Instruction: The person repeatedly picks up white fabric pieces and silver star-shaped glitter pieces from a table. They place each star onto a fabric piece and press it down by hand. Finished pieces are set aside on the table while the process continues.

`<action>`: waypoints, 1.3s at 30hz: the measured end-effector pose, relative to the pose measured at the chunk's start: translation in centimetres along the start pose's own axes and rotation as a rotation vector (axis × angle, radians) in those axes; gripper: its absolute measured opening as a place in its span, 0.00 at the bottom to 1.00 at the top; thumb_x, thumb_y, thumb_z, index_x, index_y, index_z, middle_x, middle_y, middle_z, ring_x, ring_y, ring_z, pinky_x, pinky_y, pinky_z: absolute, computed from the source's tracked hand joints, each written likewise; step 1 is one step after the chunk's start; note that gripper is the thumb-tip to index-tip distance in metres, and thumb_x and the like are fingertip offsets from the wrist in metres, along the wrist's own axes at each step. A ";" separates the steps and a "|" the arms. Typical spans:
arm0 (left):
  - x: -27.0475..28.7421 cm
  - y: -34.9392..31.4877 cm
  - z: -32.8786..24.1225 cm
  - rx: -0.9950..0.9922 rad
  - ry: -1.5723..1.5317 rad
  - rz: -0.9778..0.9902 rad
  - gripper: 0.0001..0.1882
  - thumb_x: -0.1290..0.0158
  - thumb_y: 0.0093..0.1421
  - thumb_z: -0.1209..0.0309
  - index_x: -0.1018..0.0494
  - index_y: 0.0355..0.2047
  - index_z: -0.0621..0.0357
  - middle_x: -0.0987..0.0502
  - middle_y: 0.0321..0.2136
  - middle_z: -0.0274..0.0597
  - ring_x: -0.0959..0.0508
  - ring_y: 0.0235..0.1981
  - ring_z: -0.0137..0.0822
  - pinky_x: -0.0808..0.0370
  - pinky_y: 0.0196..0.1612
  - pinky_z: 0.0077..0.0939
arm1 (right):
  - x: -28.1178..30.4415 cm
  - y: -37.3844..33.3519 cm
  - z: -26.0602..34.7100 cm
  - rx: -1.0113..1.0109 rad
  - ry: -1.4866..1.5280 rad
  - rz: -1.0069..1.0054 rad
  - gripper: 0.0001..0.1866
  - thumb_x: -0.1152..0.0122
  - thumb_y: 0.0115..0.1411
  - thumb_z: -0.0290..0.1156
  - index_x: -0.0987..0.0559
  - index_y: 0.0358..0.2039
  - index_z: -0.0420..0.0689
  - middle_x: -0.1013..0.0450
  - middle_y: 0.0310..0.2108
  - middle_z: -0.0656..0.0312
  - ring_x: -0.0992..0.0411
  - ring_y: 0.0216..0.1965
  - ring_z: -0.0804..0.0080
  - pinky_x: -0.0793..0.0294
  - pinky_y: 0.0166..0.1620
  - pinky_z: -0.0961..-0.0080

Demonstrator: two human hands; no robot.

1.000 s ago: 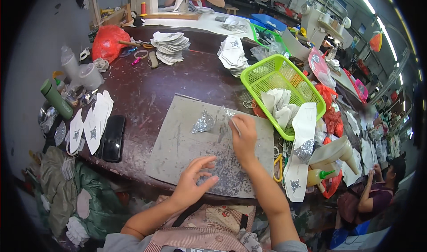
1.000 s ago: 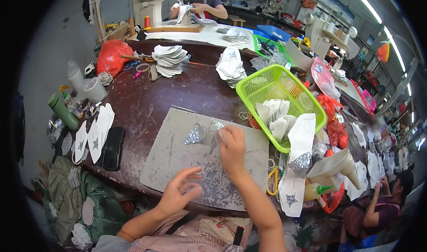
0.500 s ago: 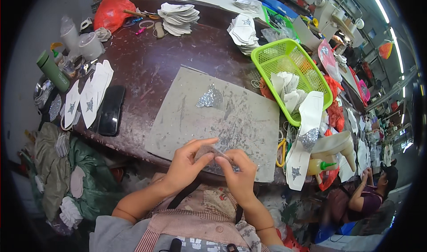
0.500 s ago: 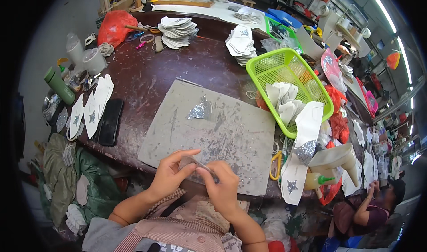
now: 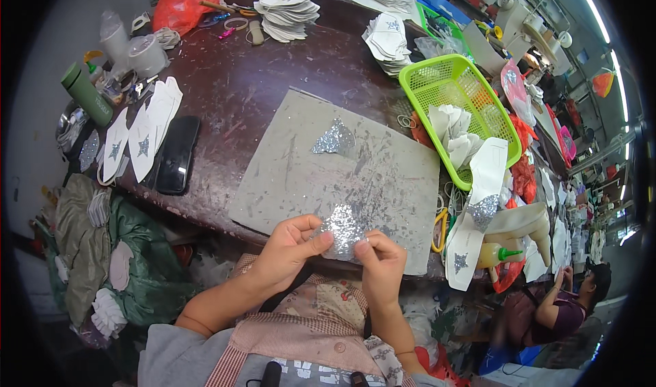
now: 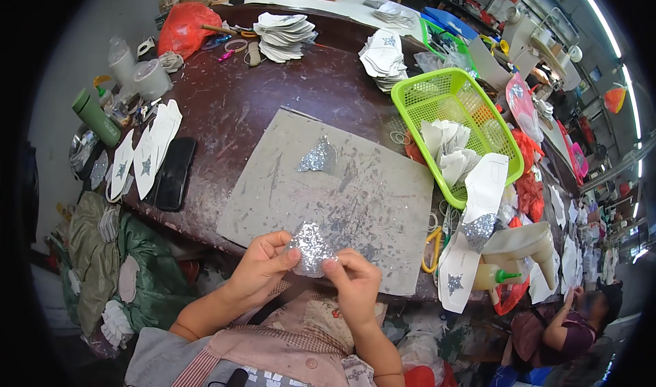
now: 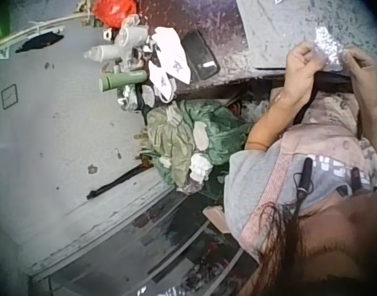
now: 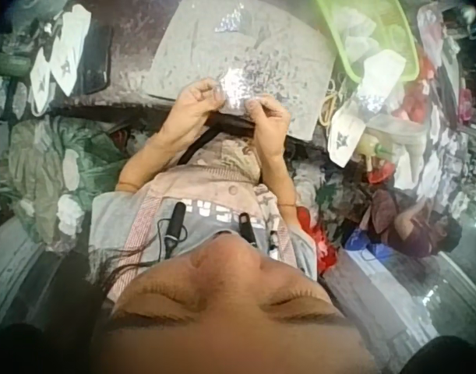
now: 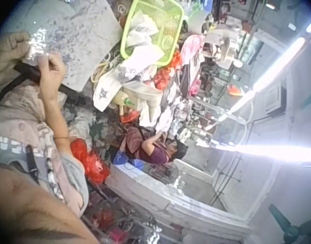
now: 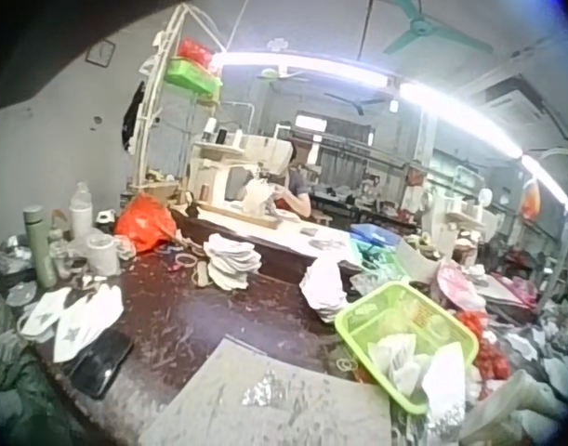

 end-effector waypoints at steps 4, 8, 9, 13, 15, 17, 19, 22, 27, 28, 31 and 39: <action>0.5 0.1 0.4 -0.069 -0.118 0.034 0.06 0.44 0.60 0.75 0.27 0.35 0.64 0.21 0.32 0.37 0.24 0.33 0.22 0.27 0.37 0.18 | -1.0 0.5 -0.2 0.013 0.044 -0.032 0.05 0.38 0.56 0.21 0.22 0.27 0.32 0.28 0.27 0.62 0.33 0.29 0.80 0.35 0.34 0.84; 2.3 -1.7 -1.2 -0.355 0.615 -0.066 0.08 0.40 0.57 0.71 0.24 0.33 0.63 0.21 0.29 0.35 0.23 0.30 0.24 0.27 0.34 0.18 | -0.8 1.6 -0.9 -0.041 -0.088 0.141 0.04 0.38 0.55 0.19 0.21 0.30 0.31 0.26 0.32 0.57 0.30 0.34 0.74 0.31 0.39 0.80; 2.1 -2.2 -2.2 -0.418 0.766 -0.068 0.10 0.37 0.54 0.69 0.22 0.31 0.62 0.21 0.27 0.37 0.23 0.30 0.25 0.27 0.34 0.19 | -0.9 2.0 -1.1 0.034 -0.152 0.195 0.05 0.38 0.55 0.19 0.21 0.32 0.31 0.26 0.34 0.56 0.29 0.35 0.72 0.31 0.42 0.78; 2.5 -2.5 -4.2 -0.360 0.990 -0.066 0.13 0.37 0.53 0.68 0.23 0.36 0.62 0.21 0.31 0.41 0.23 0.34 0.28 0.27 0.41 0.24 | -3.1 2.6 -0.4 -0.063 -0.123 0.264 0.07 0.39 0.56 0.20 0.22 0.35 0.33 0.26 0.32 0.59 0.30 0.35 0.76 0.32 0.41 0.80; 4.1 -1.9 -7.7 -0.533 1.061 -0.167 0.14 0.37 0.51 0.72 0.23 0.39 0.60 0.21 0.39 0.42 0.23 0.38 0.30 0.28 0.46 0.27 | -2.0 3.7 -0.8 -0.149 -0.161 0.152 0.05 0.40 0.57 0.21 0.24 0.34 0.35 0.26 0.30 0.64 0.31 0.34 0.81 0.33 0.39 0.84; 7.7 -0.8 -14.9 -0.704 1.143 -0.460 0.15 0.43 0.56 0.70 0.25 0.44 0.61 0.24 0.45 0.41 0.25 0.44 0.31 0.30 0.49 0.27 | 1.1 5.2 -2.1 -0.135 0.024 0.083 0.06 0.41 0.59 0.25 0.25 0.35 0.37 0.28 0.29 0.68 0.33 0.28 0.83 0.35 0.32 0.83; 15.5 -0.2 -21.4 -0.981 1.630 -0.907 0.18 0.45 0.58 0.67 0.29 0.48 0.63 0.27 0.46 0.53 0.26 0.46 0.46 0.31 0.52 0.35 | 2.4 5.6 -3.1 -0.158 0.117 0.079 0.06 0.42 0.60 0.25 0.26 0.36 0.37 0.27 0.31 0.66 0.32 0.30 0.81 0.33 0.35 0.82; 25.7 -1.3 -25.9 -0.352 1.917 -1.501 0.28 0.48 0.59 0.52 0.29 0.47 0.66 0.29 0.43 0.59 0.28 0.44 0.58 0.30 0.47 0.46 | 4.0 5.4 -4.1 -0.163 0.253 0.060 0.07 0.42 0.61 0.26 0.26 0.38 0.37 0.26 0.35 0.63 0.29 0.35 0.77 0.29 0.41 0.78; 27.5 -1.9 -22.8 -0.413 2.039 -1.597 0.38 0.45 0.54 0.44 0.31 0.50 0.70 0.29 0.42 0.58 0.29 0.45 0.56 0.32 0.47 0.47 | 4.5 5.1 -4.4 -0.100 0.303 0.049 0.07 0.46 0.63 0.25 0.26 0.40 0.37 0.25 0.38 0.59 0.26 0.39 0.72 0.27 0.46 0.72; 27.3 -2.1 -22.7 -0.395 2.010 -1.583 0.40 0.44 0.52 0.44 0.32 0.51 0.68 0.29 0.42 0.58 0.30 0.46 0.56 0.33 0.48 0.47 | 4.3 5.1 -4.4 -0.108 0.302 0.033 0.07 0.46 0.63 0.25 0.26 0.40 0.37 0.25 0.38 0.59 0.26 0.38 0.72 0.27 0.46 0.73; 26.5 -2.9 -23.6 -0.263 1.966 -1.453 0.41 0.41 0.49 0.44 0.33 0.53 0.65 0.30 0.44 0.58 0.30 0.47 0.57 0.33 0.49 0.47 | 4.0 5.1 -4.0 -0.118 0.302 0.006 0.06 0.47 0.64 0.26 0.26 0.39 0.38 0.25 0.37 0.60 0.27 0.37 0.73 0.27 0.45 0.73; 26.4 -6.4 -26.1 -0.588 1.552 -1.288 0.16 0.47 0.57 0.63 0.24 0.35 0.66 0.23 0.29 0.58 0.22 0.32 0.53 0.27 0.38 0.40 | 3.9 4.9 -3.7 -0.115 0.341 -0.009 0.05 0.48 0.64 0.25 0.27 0.39 0.37 0.25 0.36 0.60 0.27 0.36 0.74 0.26 0.44 0.73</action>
Point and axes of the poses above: each hand's wrist, its own y-axis towards the middle knuckle, its own x-axis out of the back of the hand, z = x × y, the point moved 3 cm from there along y, towards the middle knuckle
